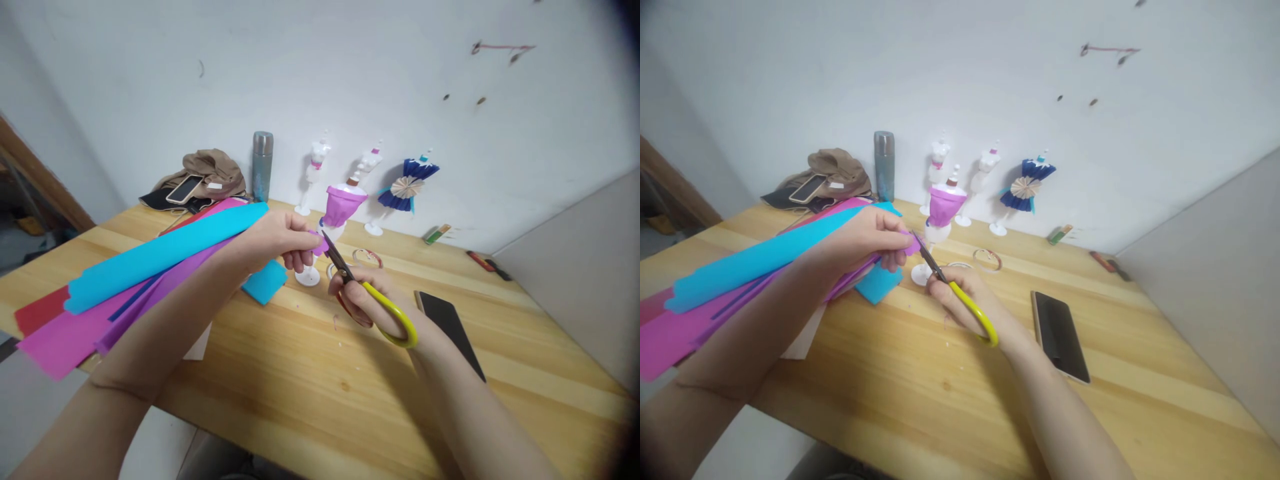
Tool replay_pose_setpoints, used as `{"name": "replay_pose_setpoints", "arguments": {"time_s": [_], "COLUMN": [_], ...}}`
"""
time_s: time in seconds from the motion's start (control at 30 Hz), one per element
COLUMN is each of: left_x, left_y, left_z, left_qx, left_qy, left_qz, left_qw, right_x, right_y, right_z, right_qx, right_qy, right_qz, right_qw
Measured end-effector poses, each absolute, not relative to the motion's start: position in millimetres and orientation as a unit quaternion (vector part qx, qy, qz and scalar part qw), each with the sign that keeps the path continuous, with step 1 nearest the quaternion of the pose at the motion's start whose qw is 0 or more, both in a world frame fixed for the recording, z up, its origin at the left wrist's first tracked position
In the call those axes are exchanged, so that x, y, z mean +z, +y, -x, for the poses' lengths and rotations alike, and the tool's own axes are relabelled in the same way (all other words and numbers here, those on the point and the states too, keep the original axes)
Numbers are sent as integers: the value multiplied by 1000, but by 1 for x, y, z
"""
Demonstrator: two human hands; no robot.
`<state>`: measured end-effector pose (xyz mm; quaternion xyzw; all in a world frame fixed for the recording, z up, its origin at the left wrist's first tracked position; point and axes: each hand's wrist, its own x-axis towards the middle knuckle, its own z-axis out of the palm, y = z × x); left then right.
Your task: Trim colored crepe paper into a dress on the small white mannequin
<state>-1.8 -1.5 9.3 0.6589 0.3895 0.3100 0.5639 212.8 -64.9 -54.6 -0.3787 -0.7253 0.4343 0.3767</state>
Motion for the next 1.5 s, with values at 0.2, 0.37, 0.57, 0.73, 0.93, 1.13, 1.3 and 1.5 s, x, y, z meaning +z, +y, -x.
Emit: {"name": "replay_pose_setpoints", "arguments": {"time_s": [0.2,0.37,0.57,0.73,0.93,1.13,1.3,1.5], "left_x": [9,4,0,4,1,-1,-2,-2], "left_y": [-3,1,5,7,7,0,-2,-1], "left_z": [3,6,3,1,2,-2,-4,-3], "left_qx": [323,334,361,362,350,343,356,358], "left_qy": [388,371,350,380,360,347,352,355], "left_qz": [-658,-660,-644,-570,-583,-640,-632,-638], "left_qw": [559,561,577,633,639,594,592,582], "right_x": [-55,-54,-54,-55,-54,-49,-49,-53], "right_y": [-64,-65,-66,-67,-66,-69,-69,-68], "right_z": [-213,-212,-212,-214,-212,-207,-206,-210], "right_qx": [433,434,437,438,438,434,433,436], "right_qy": [-724,-722,-704,-686,-683,-683,-682,-694], "right_qz": [379,384,404,425,426,439,445,428], "right_qw": [379,379,388,396,401,390,386,381]}}
